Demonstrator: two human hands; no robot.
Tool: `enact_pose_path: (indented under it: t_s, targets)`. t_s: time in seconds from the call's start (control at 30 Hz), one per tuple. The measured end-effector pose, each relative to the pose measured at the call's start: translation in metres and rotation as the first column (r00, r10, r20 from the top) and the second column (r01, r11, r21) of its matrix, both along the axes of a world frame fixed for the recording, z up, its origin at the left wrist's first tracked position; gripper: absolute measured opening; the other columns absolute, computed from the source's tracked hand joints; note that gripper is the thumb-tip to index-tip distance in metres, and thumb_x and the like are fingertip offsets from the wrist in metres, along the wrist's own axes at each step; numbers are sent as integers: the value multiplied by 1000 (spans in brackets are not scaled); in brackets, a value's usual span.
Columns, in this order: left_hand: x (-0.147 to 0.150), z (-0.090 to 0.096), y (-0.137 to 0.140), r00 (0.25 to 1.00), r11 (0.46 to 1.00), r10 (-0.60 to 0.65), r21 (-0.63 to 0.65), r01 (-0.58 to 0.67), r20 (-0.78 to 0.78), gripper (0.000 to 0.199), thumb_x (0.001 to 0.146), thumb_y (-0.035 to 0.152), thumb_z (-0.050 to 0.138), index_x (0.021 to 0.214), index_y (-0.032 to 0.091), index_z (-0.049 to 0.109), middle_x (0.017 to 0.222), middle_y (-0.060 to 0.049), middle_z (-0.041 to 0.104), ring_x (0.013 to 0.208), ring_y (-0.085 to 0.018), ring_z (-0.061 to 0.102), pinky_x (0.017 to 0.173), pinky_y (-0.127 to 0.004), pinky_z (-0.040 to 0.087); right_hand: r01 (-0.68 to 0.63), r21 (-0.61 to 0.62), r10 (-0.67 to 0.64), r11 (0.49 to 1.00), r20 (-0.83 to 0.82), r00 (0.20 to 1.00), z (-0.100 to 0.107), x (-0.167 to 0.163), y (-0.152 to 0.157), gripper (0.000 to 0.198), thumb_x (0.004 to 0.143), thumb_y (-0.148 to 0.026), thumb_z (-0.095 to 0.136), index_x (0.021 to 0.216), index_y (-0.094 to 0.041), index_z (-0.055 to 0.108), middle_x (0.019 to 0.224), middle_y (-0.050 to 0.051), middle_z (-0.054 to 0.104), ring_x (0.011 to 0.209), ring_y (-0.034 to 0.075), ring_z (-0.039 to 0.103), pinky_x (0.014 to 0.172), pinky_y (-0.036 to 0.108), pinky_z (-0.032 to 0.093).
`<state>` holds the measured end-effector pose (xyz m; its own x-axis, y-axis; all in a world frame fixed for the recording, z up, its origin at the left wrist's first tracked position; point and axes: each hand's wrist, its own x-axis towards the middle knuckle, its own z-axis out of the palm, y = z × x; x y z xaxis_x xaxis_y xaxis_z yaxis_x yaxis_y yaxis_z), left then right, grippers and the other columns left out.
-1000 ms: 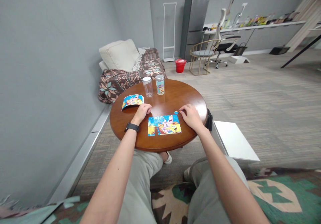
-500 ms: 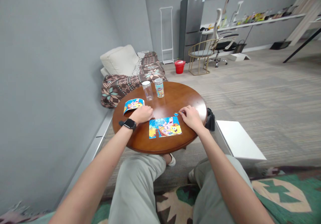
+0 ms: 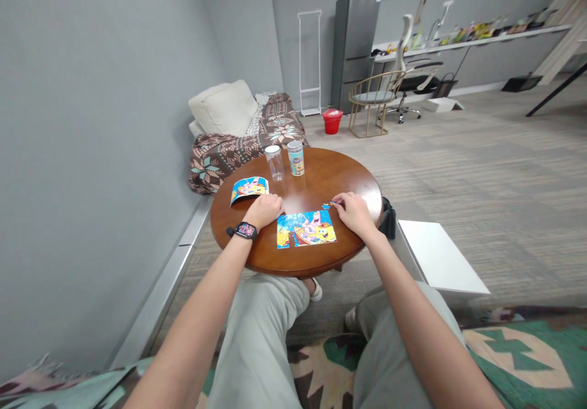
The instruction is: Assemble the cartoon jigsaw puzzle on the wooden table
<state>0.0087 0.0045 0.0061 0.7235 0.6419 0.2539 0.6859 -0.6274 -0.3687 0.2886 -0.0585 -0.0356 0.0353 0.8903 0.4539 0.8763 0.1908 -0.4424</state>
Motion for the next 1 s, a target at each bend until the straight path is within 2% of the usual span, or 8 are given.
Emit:
enact_pose_path:
  t_s: [0.13,0.27,0.43,0.53,0.63,0.87,0.93,1.0]
  targets:
    - [0,-1,1,1000,1000,4,-2,-4,2,23,93,13,48,82,9,68,76,-15,65,78,-25,65,69,-34,43,4,23,-3,1000,-36,999,-3,1,1,15,90,-19,55,97,-20,68,96,9,68,94,27,61,86,41,46]
    - [1,-5,0,1000,997,24,-70,-23,12,25,95,14,45,86,9,68,82,-17,67,84,-27,67,73,-36,45,-1,33,3,999,-78,997,-4,3,4,14,87,-18,57,95,-21,67,92,8,67,90,27,61,85,41,47]
    - [3,-9,-2,950,930,262,-308,-201,170,26,96,16,42,92,9,67,95,-20,70,93,-29,68,77,-35,45,-14,32,18,999,-107,994,-5,5,7,19,84,-16,59,100,-21,68,90,8,66,90,27,61,85,41,48]
    - [4,-9,-1,923,899,318,-377,-221,216,24,95,18,45,87,12,67,90,-16,71,84,-27,69,71,-32,44,-13,32,17,999,-118,993,-5,5,7,21,84,-16,60,102,-20,68,90,8,67,89,27,61,85,41,49]
    - [4,-6,2,888,869,359,-449,-207,287,24,91,22,49,72,18,63,78,-11,70,74,-24,67,66,-29,40,-20,35,24,999,-132,991,-5,5,7,19,83,-16,61,101,-20,69,90,7,68,91,27,61,86,41,49]
    - [-4,-9,4,739,826,414,-561,-60,531,32,89,29,37,58,22,38,58,0,51,59,-16,51,58,-26,35,-50,35,57,998,-265,963,-5,7,9,16,81,-15,65,95,-23,67,85,3,69,84,23,63,84,39,51]
    - [-7,-10,4,653,808,421,-587,45,629,32,88,31,37,58,22,34,56,2,45,56,-14,45,58,-26,35,-58,23,62,998,-318,946,-6,7,10,16,80,-15,66,94,-23,67,85,3,70,81,21,64,82,38,52]
    - [-10,-11,5,511,784,449,-598,169,733,31,85,33,41,56,22,34,54,3,40,54,-13,40,57,-26,32,-65,11,65,998,-356,932,-6,6,10,17,79,-14,67,93,-23,67,85,2,70,79,20,64,81,37,52]
